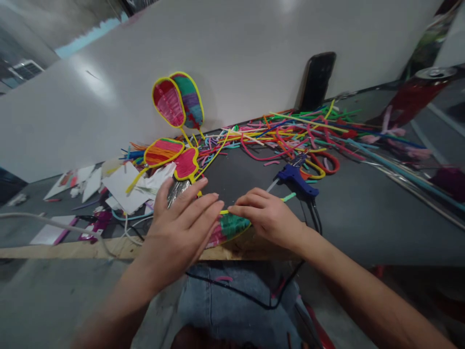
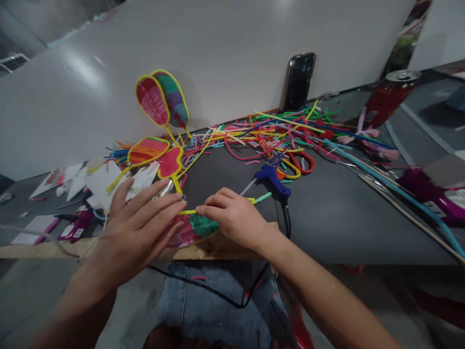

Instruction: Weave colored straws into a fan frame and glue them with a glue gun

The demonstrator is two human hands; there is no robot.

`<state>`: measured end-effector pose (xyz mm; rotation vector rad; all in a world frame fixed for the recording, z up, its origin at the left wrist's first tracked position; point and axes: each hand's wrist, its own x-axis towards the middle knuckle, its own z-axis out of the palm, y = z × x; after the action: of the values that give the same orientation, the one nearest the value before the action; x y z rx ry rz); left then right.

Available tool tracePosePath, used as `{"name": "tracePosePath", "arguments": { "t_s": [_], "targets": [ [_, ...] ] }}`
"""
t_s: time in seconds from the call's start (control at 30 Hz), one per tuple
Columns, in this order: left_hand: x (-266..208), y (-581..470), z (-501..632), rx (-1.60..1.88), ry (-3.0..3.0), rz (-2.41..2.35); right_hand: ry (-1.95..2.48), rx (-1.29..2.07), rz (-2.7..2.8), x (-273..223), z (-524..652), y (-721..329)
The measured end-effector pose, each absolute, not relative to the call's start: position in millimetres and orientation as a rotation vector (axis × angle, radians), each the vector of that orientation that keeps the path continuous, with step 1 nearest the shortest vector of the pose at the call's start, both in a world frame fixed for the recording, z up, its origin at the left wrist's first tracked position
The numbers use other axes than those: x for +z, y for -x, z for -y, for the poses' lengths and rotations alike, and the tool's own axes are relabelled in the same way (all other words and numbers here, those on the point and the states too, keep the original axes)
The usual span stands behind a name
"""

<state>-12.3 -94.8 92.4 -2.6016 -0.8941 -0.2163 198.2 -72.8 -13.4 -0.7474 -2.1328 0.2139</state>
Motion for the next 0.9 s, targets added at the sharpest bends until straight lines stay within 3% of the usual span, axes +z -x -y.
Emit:
{"name": "tracePosePath", "arguments": {
  "t_s": [0.9],
  "targets": [
    [83, 2, 101, -0.131, 2.546, 0.854, 0.785, 0.297, 2.041, -24, 73, -197]
  ]
}}
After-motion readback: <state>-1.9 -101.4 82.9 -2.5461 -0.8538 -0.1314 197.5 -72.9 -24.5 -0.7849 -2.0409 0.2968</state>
